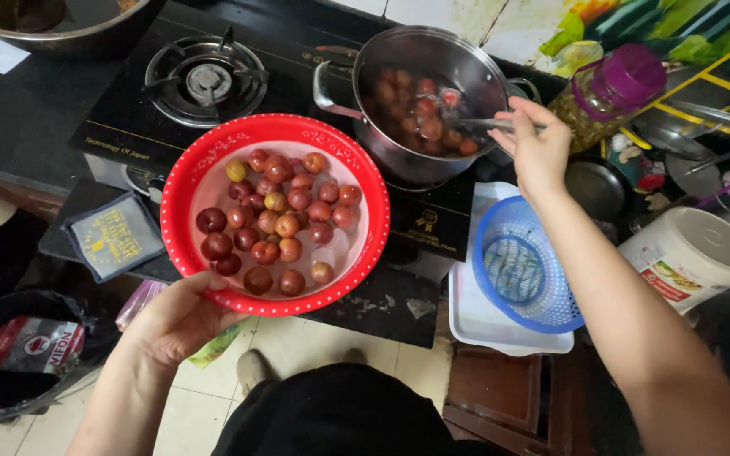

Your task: Transferring plums from a strainer into boiling water and then into an ice bath using a slotted spoon.

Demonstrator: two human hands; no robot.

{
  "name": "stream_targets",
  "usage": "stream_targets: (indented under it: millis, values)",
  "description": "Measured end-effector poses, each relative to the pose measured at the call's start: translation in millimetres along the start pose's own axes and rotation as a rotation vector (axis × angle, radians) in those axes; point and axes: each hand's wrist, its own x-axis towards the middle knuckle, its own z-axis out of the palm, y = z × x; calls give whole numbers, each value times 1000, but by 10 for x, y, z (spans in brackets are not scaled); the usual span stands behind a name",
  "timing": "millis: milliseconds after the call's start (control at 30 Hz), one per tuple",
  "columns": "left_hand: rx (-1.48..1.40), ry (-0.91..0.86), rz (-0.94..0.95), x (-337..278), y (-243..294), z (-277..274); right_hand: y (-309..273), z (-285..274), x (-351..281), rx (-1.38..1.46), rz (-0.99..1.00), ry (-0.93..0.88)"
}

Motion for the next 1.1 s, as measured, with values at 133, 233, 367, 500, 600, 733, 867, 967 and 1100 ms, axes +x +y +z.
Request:
stream_targets:
  millis: [133,233,367,500,600,733,867,967,1100]
  values:
    - [1,-8,-4,44,-7,-42,-105,2,-32,217,233,-3]
    - [4,-21,-16,-20,21,23,-179,-5,-40,292,322,10]
    - [5,-44,-5,88,19,-136,-201,-174,31,401,460,101]
    - [57,33,9,-52,47,50,-364,-267,55,378,432,109]
    - [31,24,16,-4,39,2,-471,-301,58,341,418,128]
    - [37,19,8,29,33,-56,-474,-333,55,326,328,116]
    - [28,52,4,-38,38,50,-589,-291,15,285,318,116]
    - [10,31,-5,-79,37,113,-729,-298,-47,311,238,88]
    - [-38,0,-15,146,-15,-188,-1285,-50,-301,301,248,23]
